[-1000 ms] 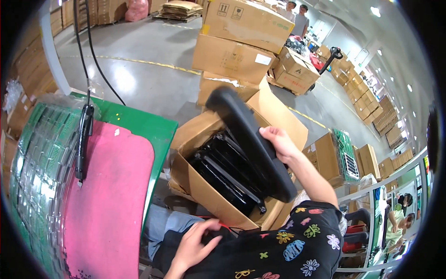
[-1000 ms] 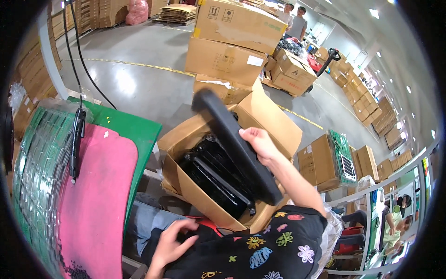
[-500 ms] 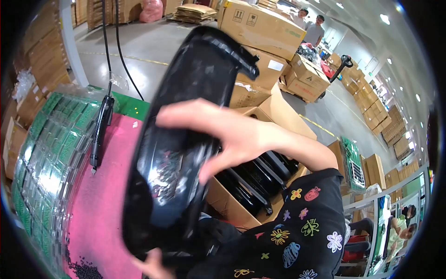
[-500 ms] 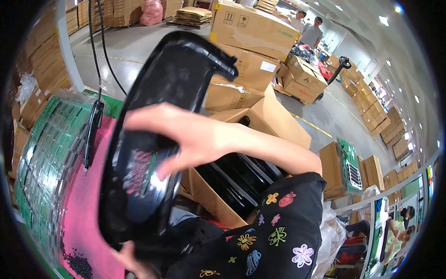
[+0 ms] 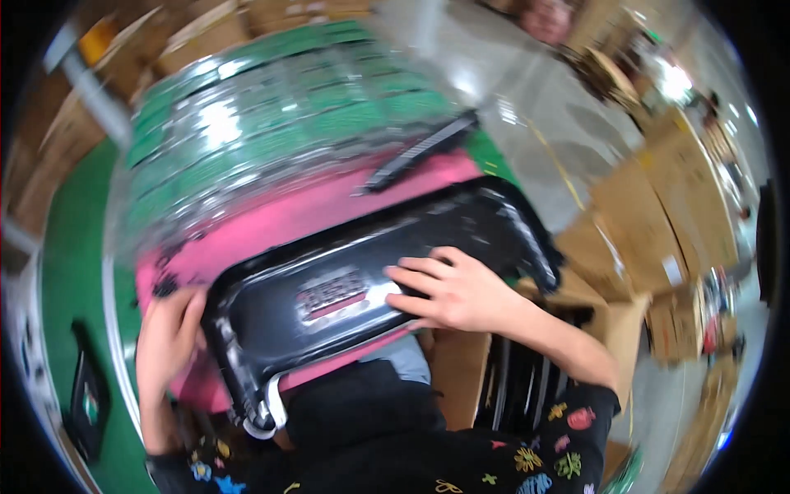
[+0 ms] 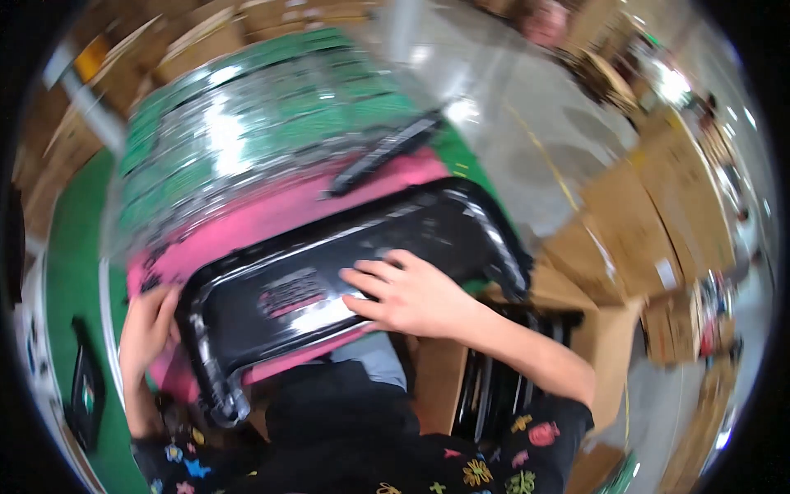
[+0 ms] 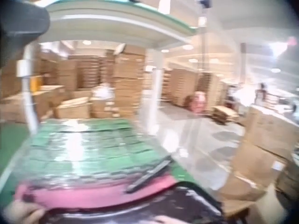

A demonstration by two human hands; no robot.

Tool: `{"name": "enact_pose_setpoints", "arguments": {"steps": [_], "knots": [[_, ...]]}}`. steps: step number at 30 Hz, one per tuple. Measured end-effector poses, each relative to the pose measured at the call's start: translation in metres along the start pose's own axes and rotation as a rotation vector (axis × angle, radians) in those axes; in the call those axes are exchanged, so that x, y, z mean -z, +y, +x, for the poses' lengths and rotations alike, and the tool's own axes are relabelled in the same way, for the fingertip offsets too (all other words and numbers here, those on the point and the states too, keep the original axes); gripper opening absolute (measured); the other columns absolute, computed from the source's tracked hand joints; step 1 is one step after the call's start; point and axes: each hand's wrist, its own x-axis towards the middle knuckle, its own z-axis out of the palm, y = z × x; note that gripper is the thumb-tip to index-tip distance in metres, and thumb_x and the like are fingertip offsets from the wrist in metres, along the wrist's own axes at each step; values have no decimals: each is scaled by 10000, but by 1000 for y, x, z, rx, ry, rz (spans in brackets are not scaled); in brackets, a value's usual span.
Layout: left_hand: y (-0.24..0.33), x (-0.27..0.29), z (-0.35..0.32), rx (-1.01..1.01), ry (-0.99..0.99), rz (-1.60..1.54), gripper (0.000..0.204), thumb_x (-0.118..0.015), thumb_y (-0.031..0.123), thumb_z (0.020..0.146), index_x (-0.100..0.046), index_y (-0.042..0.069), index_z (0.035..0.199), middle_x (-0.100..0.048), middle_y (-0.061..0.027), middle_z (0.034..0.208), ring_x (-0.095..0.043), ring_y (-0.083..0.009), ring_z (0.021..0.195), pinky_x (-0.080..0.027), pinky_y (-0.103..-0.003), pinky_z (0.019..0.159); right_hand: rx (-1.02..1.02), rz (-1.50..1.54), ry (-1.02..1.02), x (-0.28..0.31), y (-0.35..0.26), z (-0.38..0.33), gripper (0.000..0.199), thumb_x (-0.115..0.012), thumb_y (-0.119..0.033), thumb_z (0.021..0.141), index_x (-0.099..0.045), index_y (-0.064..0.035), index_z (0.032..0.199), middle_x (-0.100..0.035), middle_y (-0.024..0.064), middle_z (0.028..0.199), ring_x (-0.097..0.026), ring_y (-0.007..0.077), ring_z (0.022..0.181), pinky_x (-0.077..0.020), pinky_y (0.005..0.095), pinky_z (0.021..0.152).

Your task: Assembling a circuit board into a plastic housing and securing it with screws using an electric screwdriver.

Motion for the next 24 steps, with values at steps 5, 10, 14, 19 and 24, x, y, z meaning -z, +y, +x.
{"name": "enact_pose_setpoints", "arguments": {"steps": [5, 10, 14, 19, 24], "knots": [[14, 24, 38, -332, 171, -39, 465, -522, 210, 984, -385, 35, 1392, -624, -152, 741, -652, -277, 775, -492, -390, 754, 9, 208, -22, -3, 10, 14, 510, -752, -447, 749, -651, -161, 1159, -581, 90, 1248, -571, 283, 1101, -442, 427, 935], [-19, 71, 160, -638, 698, 359, 427, -576, 286, 927, -409, 38, 1232, -512, -182, 1168, -436, -334, 1207, -301, -475, 1037, -28, 304, -34, -2, 9, 18, 578, -817, -407, 677, -656, -196, 1190, -557, 86, 1272, -532, 318, 1129, -428, 457, 958], [-97, 99, 262, -617, 818, 493, 388, -415, 64, 856, -444, -39, 1228, -487, -284, 1210, -461, -426, 1156, -346, -502, 1035, -55, 357, -62, -2, 13, 18, 556, -798, -420, 708, -643, -195, 1193, -551, 82, 1271, -526, 292, 1154, -399, 450, 982], [-199, 146, 300, -679, 756, 266, 598, -373, 24, 897, -252, -26, 1480, -351, -210, 1490, -300, -320, 1413, -186, -382, 1183, 0, 465, 30, -12, 23, 17, 578, -805, -408, 699, -630, -159, 1190, -532, 115, 1261, -507, 314, 1179, -384, 458, 995], [-185, 152, 293, -706, 497, 515, 862, -428, -71, 626, -311, 29, 1474, -411, -185, 1423, -318, -351, 1380, -183, -405, 1186, -11, 476, 60, -16, 25, 8, 571, -803, -383, 695, -625, -149, 1184, -511, 121, 1277, -485, 325, 1197, -373, 450, 999]]}}
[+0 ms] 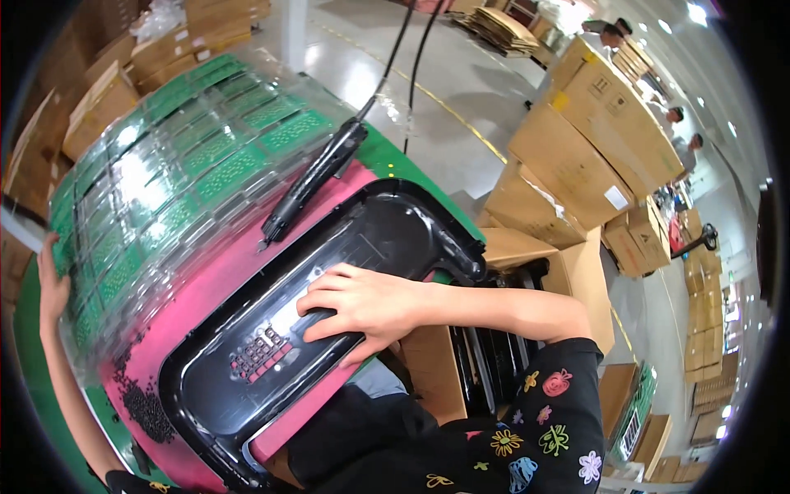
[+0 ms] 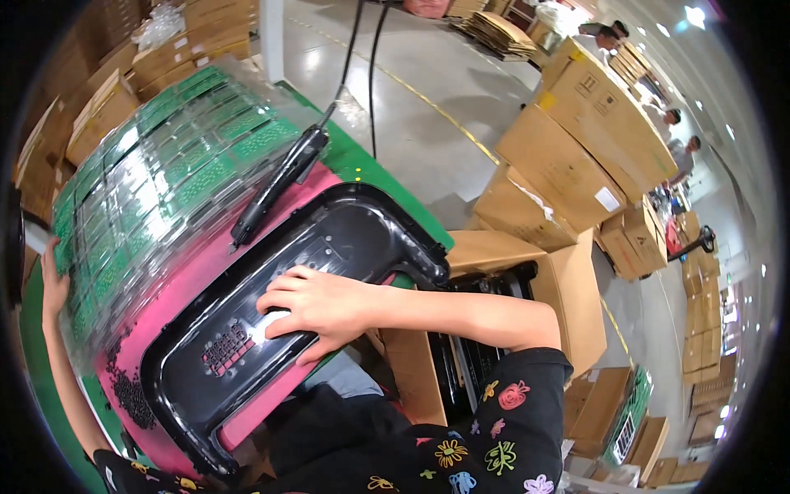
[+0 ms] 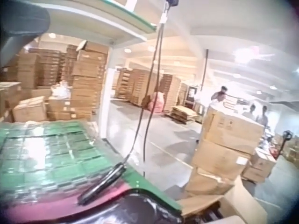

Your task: Assembling a circuit board into a plastic housing and securing it with screws using an electric screwdriver.

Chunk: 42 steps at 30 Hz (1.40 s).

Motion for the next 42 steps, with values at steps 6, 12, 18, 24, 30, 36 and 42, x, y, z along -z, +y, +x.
{"name": "enact_pose_setpoints", "arguments": {"steps": [6, 12, 18, 24, 30, 36, 42], "knots": [[-15, 3, -13, 63, -87, -92, 888, -421, -86, 607, -341, 62, 1479, -398, -185, 1469, -321, -348, 1403, -201, -408, 1188, 19, -15, 40, -5, -3, -2, 550, -802, -390, 698, -631, -148, 1161, -514, 118, 1270, -489, 333, 1168, -374, 453, 994], [-18, 9, -3, 158, -211, -81, 898, -447, -114, 601, -368, 79, 1474, -420, -169, 1468, -347, -330, 1399, -216, -393, 1184, 22, -16, 56, -7, -2, -4, 544, -808, -392, 689, -643, -150, 1147, -518, 123, 1266, -490, 344, 1162, -380, 459, 991], [-21, 11, 2, 103, -231, -168, 919, -471, -127, 585, -366, 76, 1475, -458, -176, 1439, -382, -318, 1383, -237, -382, 1176, 19, -24, 46, -5, -2, -3, 544, -808, -390, 686, -646, -147, 1145, -521, 124, 1266, -492, 337, 1167, -380, 456, 997], [-21, 22, -15, 55, -18, -50, 883, -469, -106, 642, -322, 54, 1498, -414, -189, 1477, -337, -295, 1418, -223, -369, 1178, 71, -46, 69, -7, -1, 1, 528, -783, -395, 708, -645, -143, 1152, -538, 119, 1249, -499, 327, 1157, -393, 446, 985], [127, 68, 1, 48, 375, -381, 767, -500, -56, 786, -289, 59, 1514, -393, -141, 1494, -366, -251, 1390, -263, -369, 1154, 50, -162, 3, -4, -11, -7, 534, -746, -370, 741, -631, -147, 1212, -560, 93, 1248, -528, 288, 1130, -441, 419, 941], [303, 105, -51, -41, 362, -773, 779, -596, 4, 725, -291, 55, 1440, -501, -218, 1340, -483, -325, 1279, -403, -454, 1070, -126, -27, -53, 15, -36, 14, 538, -714, -374, 828, -570, -75, 1251, -639, 120, 1087, -601, 274, 995, -489, 396, 861], [384, 81, -65, -215, 154, -1227, 766, -791, 16, 713, -310, 57, 1308, -544, -273, 1283, -535, -355, 1247, -400, -501, 1075, -284, 698, 403, 10, -74, 83, 725, -828, -167, 778, -418, -32, 1360, -684, 99, 915, -658, 149, 808, -534, 293, 720]]}}
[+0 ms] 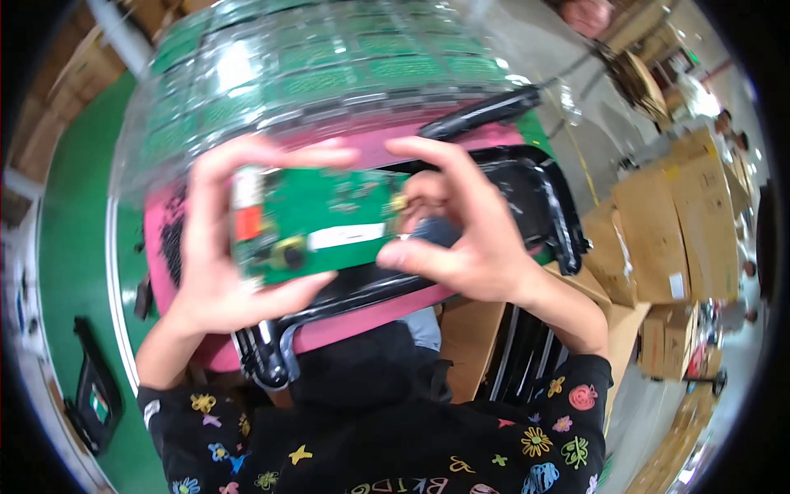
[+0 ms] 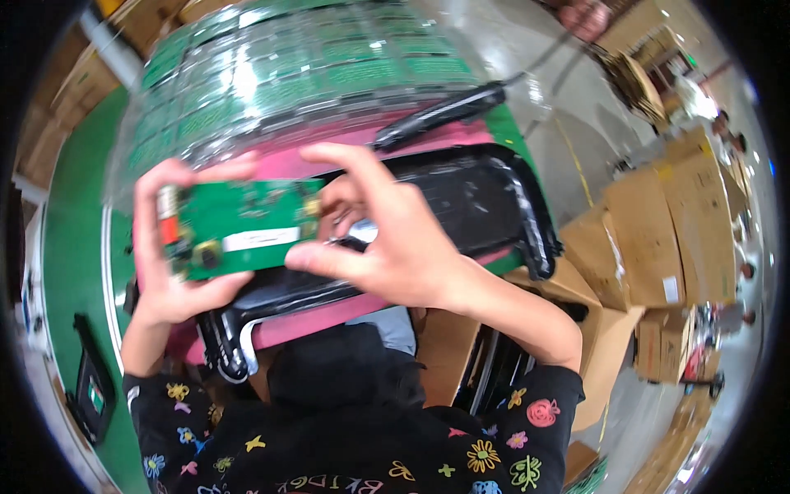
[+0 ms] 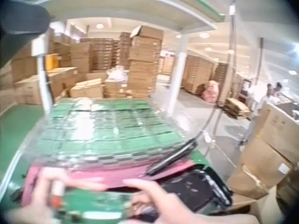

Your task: Assembling a circuit board into a plastic housing and securing it with screws using an electric screwdriver.

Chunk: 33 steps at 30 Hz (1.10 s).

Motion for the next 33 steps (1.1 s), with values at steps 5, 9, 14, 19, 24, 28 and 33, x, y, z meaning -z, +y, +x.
{"name": "enact_pose_setpoints", "arguments": {"steps": [5, 9, 14, 19, 24, 28, 33], "knots": [[-18, -2, -13, 106, 23, -155, 800, -835, 31, 677, -361, 46, 1321, -513, -256, 1352, -474, -339, 1313, -381, -460, 1089, -155, -36, 213, -8, -5, 2, 192, -695, -44, 885, -623, 25, 1050, -635, 9, 682, -593, 37, 647, -485, 199, 604], [-20, 9, -21, 295, -90, -45, 706, -809, 64, 662, -499, 35, 1296, -532, -136, 1279, -540, -232, 1195, -444, -392, 1010, -159, -39, 204, 3, 5, -8, 133, -553, -32, 960, -633, 43, 1035, -627, 0, 686, -559, 26, 619, -456, 189, 551], [-14, 2, -28, 372, -376, 286, 650, -775, 70, 603, -545, 26, 1210, -585, -123, 1091, -613, -263, 946, -509, -364, 836, -385, 52, -26, 11, 5, -35, 185, -470, 18, 947, -543, 44, 1114, -633, 36, 696, -616, 69, 595, -488, 200, 544], [-24, 4, -31, 412, -453, 333, 631, -817, 96, 584, -576, 23, 1163, -612, -103, 1032, -624, -276, 913, -522, -355, 789, -455, -29, -189, 16, 19, -41, 728, -965, -172, 546, -568, -1, 1131, -633, 36, 919, -578, 92, 822, -479, 256, 764], [-41, 2, -37, 463, -336, 411, 610, -831, 122, 596, -578, 36, 1145, -576, -90, 964, -556, -240, 769, -485, -343, 709, -167, -419, -122, 19, 46, -27, 531, -880, -165, 635, -622, -25, 1076, -645, 79, 946, -617, 188, 827, -495, 297, 758], [-43, -1, -37, 500, -291, 480, 609, -836, 127, 611, -553, 40, 1143, -567, -87, 1031, -575, -255, 812, -493, -348, 724, -50, -459, -91, 21, 61, -16, 507, -847, -138, 669, -619, -37, 1110, -626, 95, 1089, -623, 224, 966, -497, 311, 780], [-40, -5, -36, 481, -312, 572, 610, -843, 127, 617, -552, 41, 1146, -547, -102, 1115, -597, -311, 962, -506, -384, 800, -117, -459, -94, 21, 61, -17, 505, -830, -127, 692, -616, -47, 1142, -591, 91, 1169, -610, 248, 1023, -497, 322, 796]]}}
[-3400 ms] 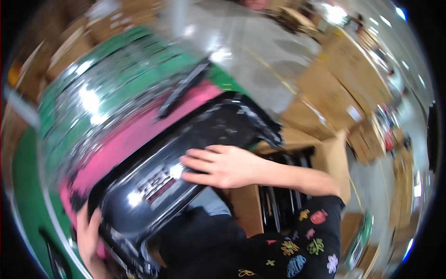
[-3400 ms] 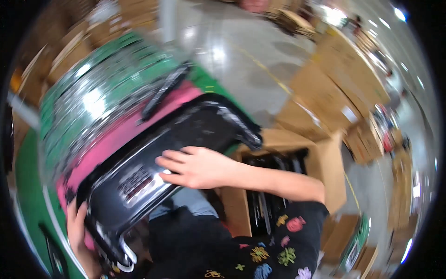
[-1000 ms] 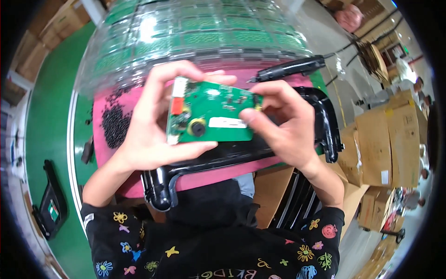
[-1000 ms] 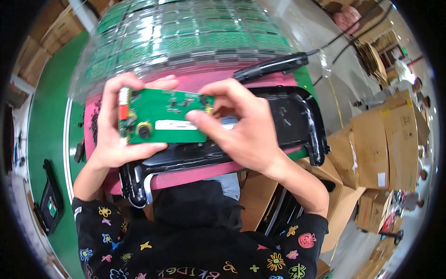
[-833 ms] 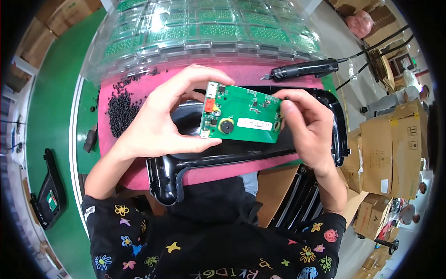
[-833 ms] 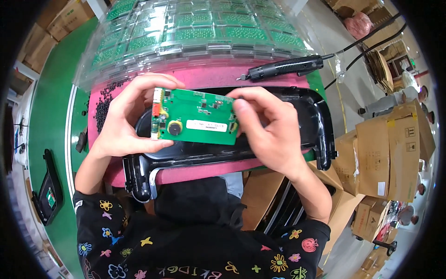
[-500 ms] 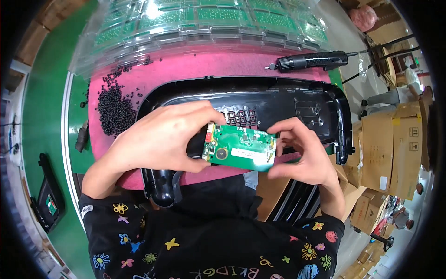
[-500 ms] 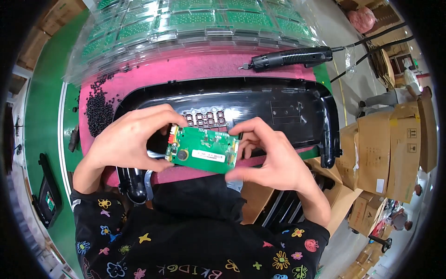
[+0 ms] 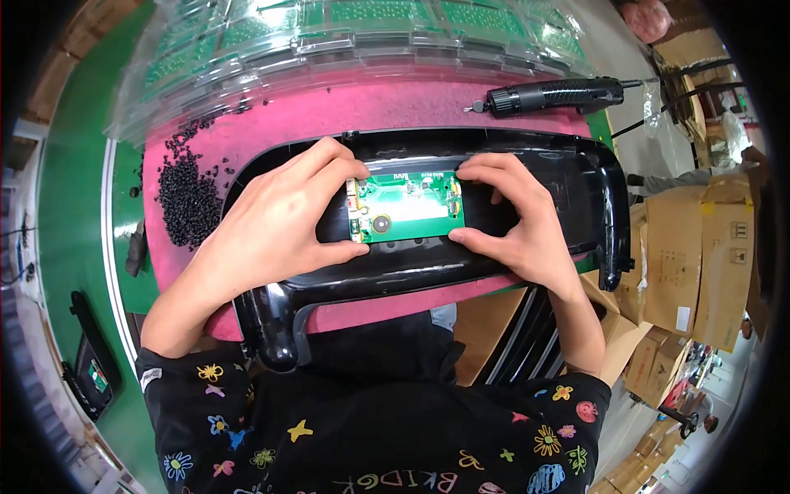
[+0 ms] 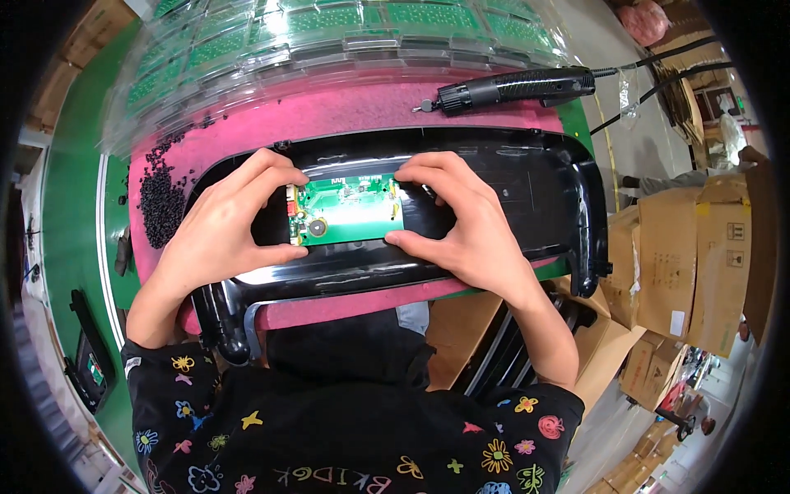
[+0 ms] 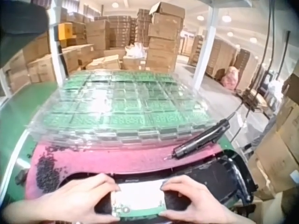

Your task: Assembling a circuit board into a plastic housing and securing it with screws using an electric screwdriver.

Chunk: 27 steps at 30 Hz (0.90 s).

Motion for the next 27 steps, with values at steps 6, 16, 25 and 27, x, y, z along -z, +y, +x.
{"name": "enact_pose_setpoints", "arguments": {"steps": [6, 16, 25, 27], "knots": [[1, 0, 2, 0, -12, 37, 630, -857, 132, 606, -550, 40, 1149, -540, -114, 1134, -590, -338, 1033, -505, -403, 842, -16, -12, -22, -1, 1, 1, 493, -820, -124, 703, -612, -44, 1143, -571, 104, 1176, -588, 272, 1057, -501, 351, 817], [5, 0, 6, -4, -22, 33, 660, -859, 135, 596, -545, 55, 1170, -533, -118, 1154, -580, -349, 1050, -495, -404, 848, -24, -30, -9, 3, 1, -2, 509, -823, -111, 687, -603, -19, 1136, -572, 119, 1167, -574, 302, 1089, -475, 374, 924], [24, -1, 4, 134, 8, -32, 690, -811, 28, 525, -530, 9, 1155, -506, -149, 1132, -547, -326, 915, -454, -352, 759, 258, 88, 81, -6, 28, -2, 567, -830, -128, 667, -567, 13, 1150, -533, 151, 1168, -518, 326, 1132, -443, 379, 975], [20, -5, 6, 74, 38, -32, 693, -787, 25, 520, -525, 3, 1161, -488, -129, 1118, -483, -272, 828, -423, -328, 731, 268, 103, 73, -5, 31, -1, 569, -820, -117, 661, -556, 16, 1148, -518, 150, 1162, -498, 326, 1139, -427, 378, 985]]}}
